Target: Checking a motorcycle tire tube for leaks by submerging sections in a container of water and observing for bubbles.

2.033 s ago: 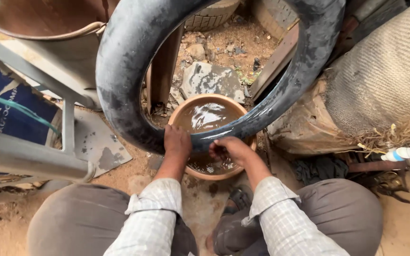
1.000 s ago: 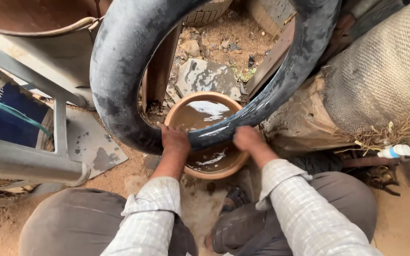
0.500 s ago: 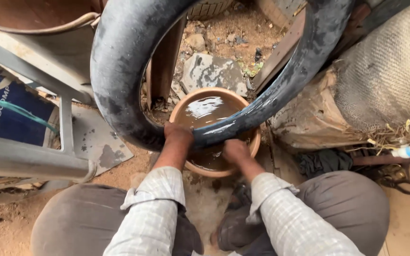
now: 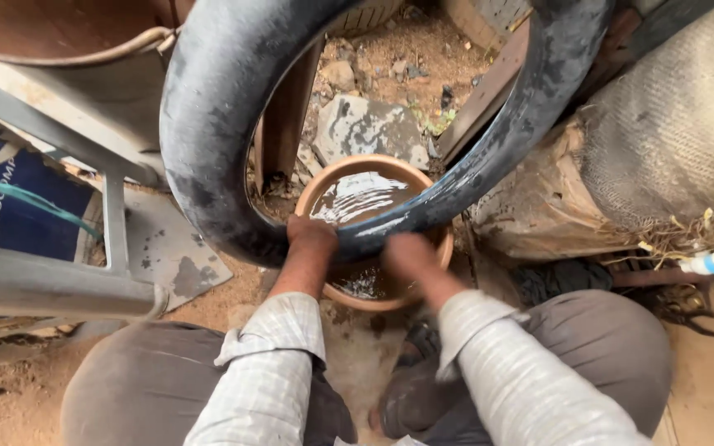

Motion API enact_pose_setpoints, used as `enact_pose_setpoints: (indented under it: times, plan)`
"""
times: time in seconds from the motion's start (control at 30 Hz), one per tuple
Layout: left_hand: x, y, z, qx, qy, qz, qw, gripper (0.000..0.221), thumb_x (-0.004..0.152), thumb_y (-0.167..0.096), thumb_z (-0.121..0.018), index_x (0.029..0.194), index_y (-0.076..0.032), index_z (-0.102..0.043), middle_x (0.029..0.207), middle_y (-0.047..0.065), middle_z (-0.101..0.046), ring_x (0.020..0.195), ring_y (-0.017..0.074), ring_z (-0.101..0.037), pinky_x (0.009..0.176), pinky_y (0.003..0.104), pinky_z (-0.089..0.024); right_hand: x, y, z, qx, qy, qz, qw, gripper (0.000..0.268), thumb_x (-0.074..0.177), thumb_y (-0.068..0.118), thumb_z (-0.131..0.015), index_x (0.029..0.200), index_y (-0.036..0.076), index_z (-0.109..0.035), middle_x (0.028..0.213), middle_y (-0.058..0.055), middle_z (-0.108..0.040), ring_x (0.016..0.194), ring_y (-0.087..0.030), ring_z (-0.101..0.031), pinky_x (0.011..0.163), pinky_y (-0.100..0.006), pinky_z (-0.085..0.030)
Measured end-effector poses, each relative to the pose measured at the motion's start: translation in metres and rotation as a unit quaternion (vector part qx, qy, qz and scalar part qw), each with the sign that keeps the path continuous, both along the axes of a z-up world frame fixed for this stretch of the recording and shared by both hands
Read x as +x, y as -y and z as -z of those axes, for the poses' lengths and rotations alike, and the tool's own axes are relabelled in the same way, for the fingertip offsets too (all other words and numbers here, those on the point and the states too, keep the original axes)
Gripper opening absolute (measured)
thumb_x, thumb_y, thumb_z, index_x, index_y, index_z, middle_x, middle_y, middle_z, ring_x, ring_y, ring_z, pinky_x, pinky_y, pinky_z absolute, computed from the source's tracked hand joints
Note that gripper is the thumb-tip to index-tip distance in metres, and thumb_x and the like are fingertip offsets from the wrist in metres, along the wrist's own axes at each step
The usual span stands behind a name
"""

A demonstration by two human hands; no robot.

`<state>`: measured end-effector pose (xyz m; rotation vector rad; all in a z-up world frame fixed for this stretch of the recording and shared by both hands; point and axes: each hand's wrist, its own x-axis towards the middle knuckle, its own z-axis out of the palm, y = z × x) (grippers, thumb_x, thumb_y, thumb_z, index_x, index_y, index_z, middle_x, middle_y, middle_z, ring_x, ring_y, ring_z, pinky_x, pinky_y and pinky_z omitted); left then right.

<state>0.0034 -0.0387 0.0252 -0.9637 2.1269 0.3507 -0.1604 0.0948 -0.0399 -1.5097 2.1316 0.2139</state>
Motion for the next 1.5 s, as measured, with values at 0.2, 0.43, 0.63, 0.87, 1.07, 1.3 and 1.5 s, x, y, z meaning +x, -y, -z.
enact_pose_setpoints:
  times: [0.2,0.43,0.63,0.87,1.07,1.3,1.5]
  plan:
    - [0.005,-0.003,0.004,-0.007,-0.026,-0.028,0.999,0.043,0.111,-0.035,-0.037,0.15,-0.028,-0.053,0.154,0.002,-0.052,0.143,0.0269,-0.048,0.112,0.051,-0.029,0.063,0.005,0.049,-0.137,0.387,0.075,0.909,0.023,0.1,0.027,-0.058,0.098,0.011,-0.075,0.088,-0.031,-0.056,0.076,-0.039,-0.054,0.072,-0.053,-0.042]
    - [0.004,-0.007,-0.013,-0.001,-0.005,-0.016,1.0,0.044,0.108,-0.033,-0.041,0.151,-0.036,-0.052,0.153,0.003,-0.055,0.142,0.0272,-0.051,0.112,0.045,-0.031,-0.022,0.003,0.014,-0.136,0.26,0.271,0.917,0.03,0.1,0.02,-0.052,0.085,0.005,-0.074,0.085,-0.016,-0.078,0.074,-0.026,-0.078,0.075,-0.042,-0.059]
    - [0.005,-0.013,-0.026,-0.007,-0.008,-0.011,1.0,0.044,0.104,-0.034,-0.049,0.148,-0.03,-0.057,0.152,0.003,-0.056,0.142,0.0274,-0.05,0.113,0.046,-0.03,0.068,0.006,0.06,-0.122,0.473,0.101,0.867,0.023,0.09,0.017,-0.065,0.099,-0.003,-0.072,0.094,-0.02,-0.078,0.086,-0.028,-0.073,0.079,-0.04,-0.056]
    - [0.002,-0.016,-0.026,-0.037,-0.014,0.001,0.999,0.041,0.106,-0.031,-0.049,0.146,-0.026,-0.06,0.15,0.004,-0.059,0.137,0.0281,-0.055,0.108,0.046,-0.035,-0.133,0.001,0.067,-0.221,0.089,0.39,0.89,0.029,0.09,0.022,-0.063,0.103,-0.002,-0.072,0.101,-0.024,-0.076,0.093,-0.041,-0.074,0.081,-0.051,-0.058]
    - [0.002,-0.019,-0.011,-0.039,-0.025,-0.019,0.999,0.041,0.109,-0.031,-0.04,0.145,-0.027,-0.059,0.149,0.003,-0.059,0.138,0.0284,-0.054,0.107,0.047,-0.035,-0.158,0.011,-0.052,-0.401,0.202,0.397,0.801,0.029,0.098,0.031,-0.057,0.09,0.006,-0.069,0.087,-0.018,-0.071,0.078,-0.033,-0.065,0.07,-0.045,-0.053]
    - [0.005,-0.014,-0.014,-0.054,-0.024,-0.01,0.998,0.045,0.108,-0.027,-0.036,0.148,-0.032,-0.055,0.148,0.004,-0.059,0.137,0.0281,-0.055,0.107,0.047,-0.036,-0.01,0.002,-0.027,-0.216,0.592,0.563,0.534,0.031,0.099,0.02,-0.049,0.089,0.005,-0.074,0.089,-0.016,-0.077,0.081,-0.026,-0.075,0.077,-0.039,-0.066]
    - [0.0,-0.017,-0.016,-0.054,-0.027,-0.012,0.998,0.046,0.107,-0.03,-0.037,0.151,-0.034,-0.05,0.152,0.001,-0.053,0.141,0.0292,-0.049,0.111,0.05,-0.032,-0.147,0.013,-0.095,-0.516,0.429,0.429,0.605,0.042,0.094,0.015,-0.029,0.055,0.01,-0.042,0.063,-0.012,-0.059,0.062,-0.021,-0.063,0.075,-0.03,-0.062]
